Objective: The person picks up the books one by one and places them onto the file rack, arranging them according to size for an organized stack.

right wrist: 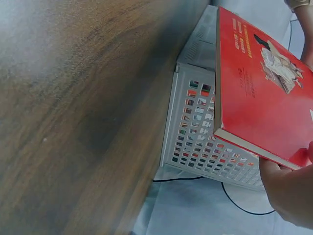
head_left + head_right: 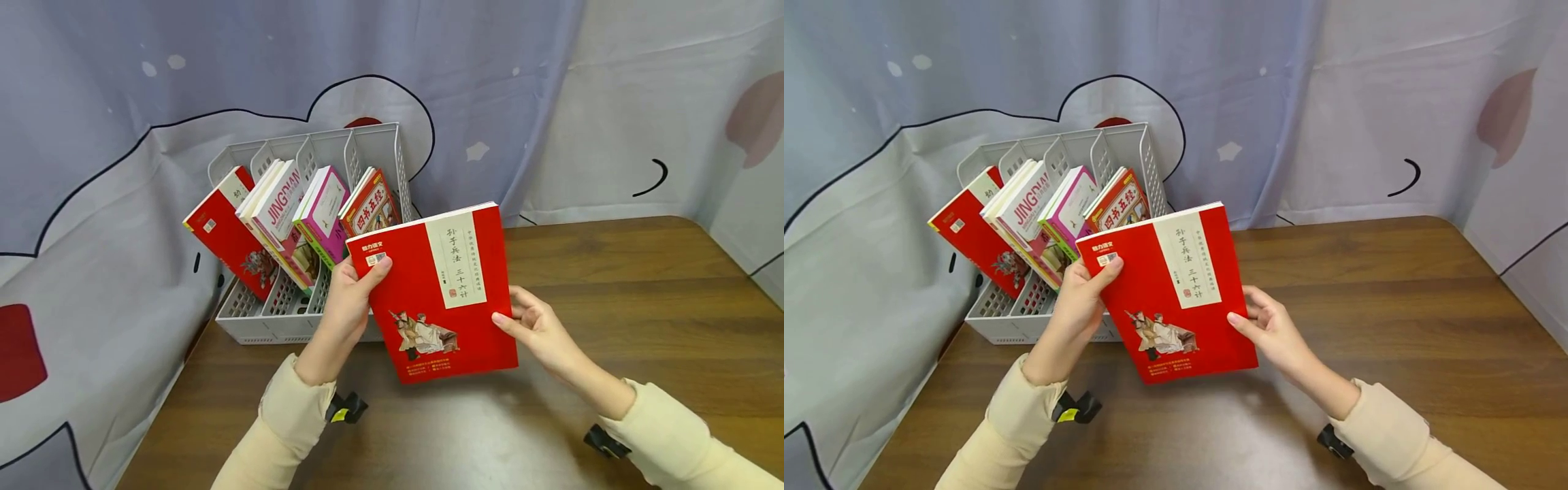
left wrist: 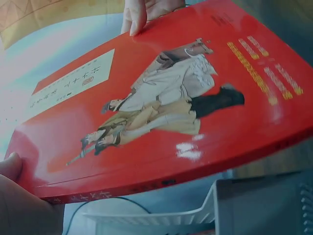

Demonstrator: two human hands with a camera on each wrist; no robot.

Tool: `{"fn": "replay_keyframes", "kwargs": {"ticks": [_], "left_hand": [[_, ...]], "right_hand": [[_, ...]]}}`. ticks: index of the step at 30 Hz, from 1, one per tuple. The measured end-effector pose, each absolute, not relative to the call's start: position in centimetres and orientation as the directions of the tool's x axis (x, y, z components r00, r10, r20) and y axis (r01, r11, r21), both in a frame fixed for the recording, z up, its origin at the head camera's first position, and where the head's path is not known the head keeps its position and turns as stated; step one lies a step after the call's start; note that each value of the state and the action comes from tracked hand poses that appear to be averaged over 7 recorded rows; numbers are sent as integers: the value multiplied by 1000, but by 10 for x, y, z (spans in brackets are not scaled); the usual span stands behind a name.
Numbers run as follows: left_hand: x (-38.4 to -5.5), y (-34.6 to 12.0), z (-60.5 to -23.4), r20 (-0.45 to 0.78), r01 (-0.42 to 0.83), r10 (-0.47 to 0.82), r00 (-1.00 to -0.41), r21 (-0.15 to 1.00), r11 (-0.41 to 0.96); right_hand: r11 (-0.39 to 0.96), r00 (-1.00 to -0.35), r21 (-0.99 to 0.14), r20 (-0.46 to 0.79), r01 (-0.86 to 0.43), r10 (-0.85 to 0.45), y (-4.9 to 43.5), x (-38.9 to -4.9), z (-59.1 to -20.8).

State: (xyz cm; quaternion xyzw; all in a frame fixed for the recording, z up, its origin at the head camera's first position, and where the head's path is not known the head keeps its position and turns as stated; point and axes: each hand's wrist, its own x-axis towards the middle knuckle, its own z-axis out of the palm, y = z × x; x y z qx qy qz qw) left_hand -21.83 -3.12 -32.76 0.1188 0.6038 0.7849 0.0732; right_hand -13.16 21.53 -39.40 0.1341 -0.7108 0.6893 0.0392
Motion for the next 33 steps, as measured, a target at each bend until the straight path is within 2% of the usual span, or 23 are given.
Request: {"fn": "replay_keyframes", "kwargs": {"ticks": [8, 16, 22, 26, 30, 33], "left_hand": [[-216, -52, -312, 182, 132, 123, -976, 932, -337], [-222, -78, -286, 311, 314, -92, -946, 809, -498], [-230, -100, -259, 382, 487, -305, -872, 617, -618], [-234, -118, -240, 408, 574, -407, -817, 504, -646], [-239, -134, -221, 396, 609, -466, -791, 439, -661], [-240, -139, -213, 387, 660, -535, -751, 409, -631]], "right_hand": [[91, -953, -953, 277, -289, -127, 219, -131, -400], [100, -948, -947, 291, -305, -131, 225, -131, -404], [81, -956, -956, 273, -283, -108, 225, -130, -405], [75, -960, -960, 264, -271, -96, 226, -129, -406], [84, -962, -961, 257, -264, -91, 227, -130, -406], [91, -966, -964, 243, -250, -82, 228, -129, -407]]}}
